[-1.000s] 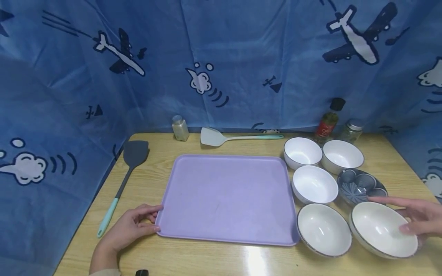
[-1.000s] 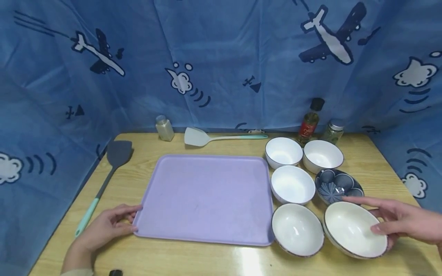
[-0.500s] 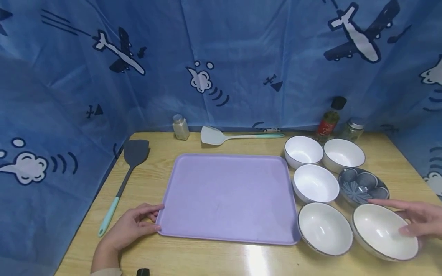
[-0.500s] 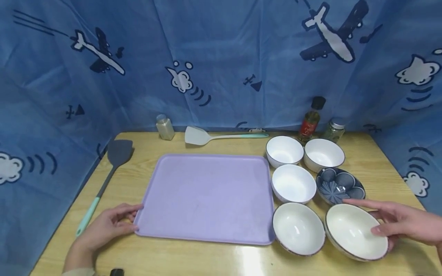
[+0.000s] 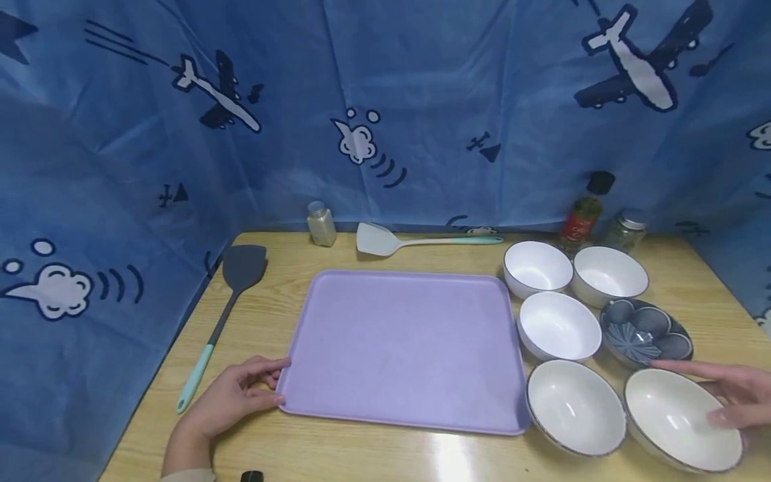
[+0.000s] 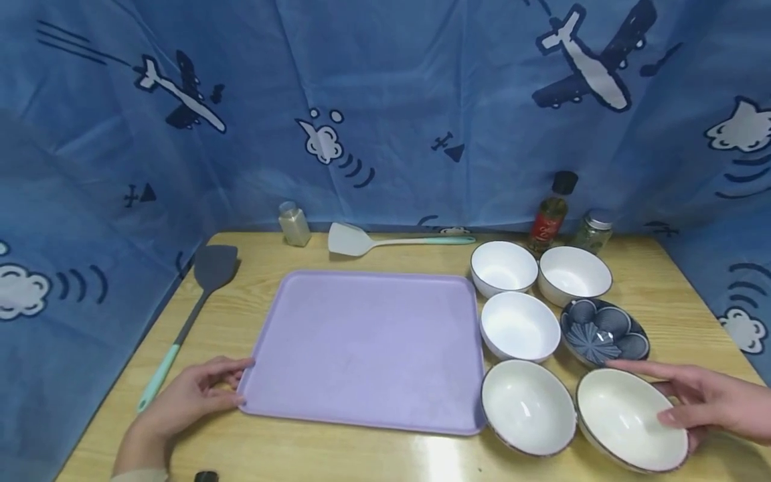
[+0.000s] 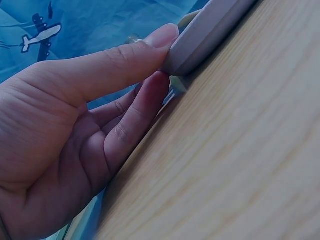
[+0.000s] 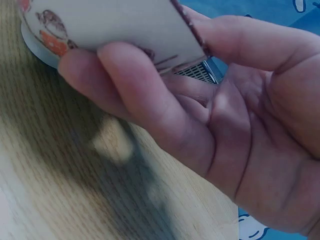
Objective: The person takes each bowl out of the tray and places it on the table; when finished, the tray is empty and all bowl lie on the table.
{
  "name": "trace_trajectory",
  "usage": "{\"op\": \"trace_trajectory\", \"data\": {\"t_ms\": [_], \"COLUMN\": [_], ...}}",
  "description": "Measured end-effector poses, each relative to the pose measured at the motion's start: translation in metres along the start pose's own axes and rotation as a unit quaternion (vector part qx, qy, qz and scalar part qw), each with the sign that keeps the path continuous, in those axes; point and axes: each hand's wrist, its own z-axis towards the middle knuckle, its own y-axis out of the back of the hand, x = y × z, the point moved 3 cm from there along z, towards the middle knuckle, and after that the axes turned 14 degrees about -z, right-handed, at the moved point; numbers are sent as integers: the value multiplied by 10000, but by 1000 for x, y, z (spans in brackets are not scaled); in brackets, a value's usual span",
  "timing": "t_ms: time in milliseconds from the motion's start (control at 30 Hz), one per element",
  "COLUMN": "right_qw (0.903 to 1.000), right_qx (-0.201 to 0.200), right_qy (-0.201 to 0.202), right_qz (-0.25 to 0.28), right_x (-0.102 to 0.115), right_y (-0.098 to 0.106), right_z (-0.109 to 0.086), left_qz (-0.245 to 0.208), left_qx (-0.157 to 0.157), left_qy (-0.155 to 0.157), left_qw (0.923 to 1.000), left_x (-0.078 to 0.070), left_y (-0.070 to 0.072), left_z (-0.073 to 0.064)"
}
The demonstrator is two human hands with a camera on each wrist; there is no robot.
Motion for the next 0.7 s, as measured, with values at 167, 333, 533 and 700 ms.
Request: {"op": "trace_trajectory", "data": {"t_ms": [167, 333, 533, 700], "right_qw": [10000, 9985, 9972, 9939], "right_qx": [-26, 46, -366, -441], "right_qy": [-32, -286, -646, -999], "right_qz": [89, 465, 121, 161], "right_x": [0, -4, -12, -12], "right_y": [0, -1, 1, 1], "right_z": [2, 0, -3, -3], "left_qz": [-57, -17, 7, 48], "left_qx": [11, 20, 49, 60], "left_qy": [-59, -43, -67, -98], "left_qw": [10000, 10000, 10000, 9999], "left_x": [-1, 0, 0, -2], "left_y": [1, 1, 3, 5], "left_z": [2, 2, 5, 6]}}
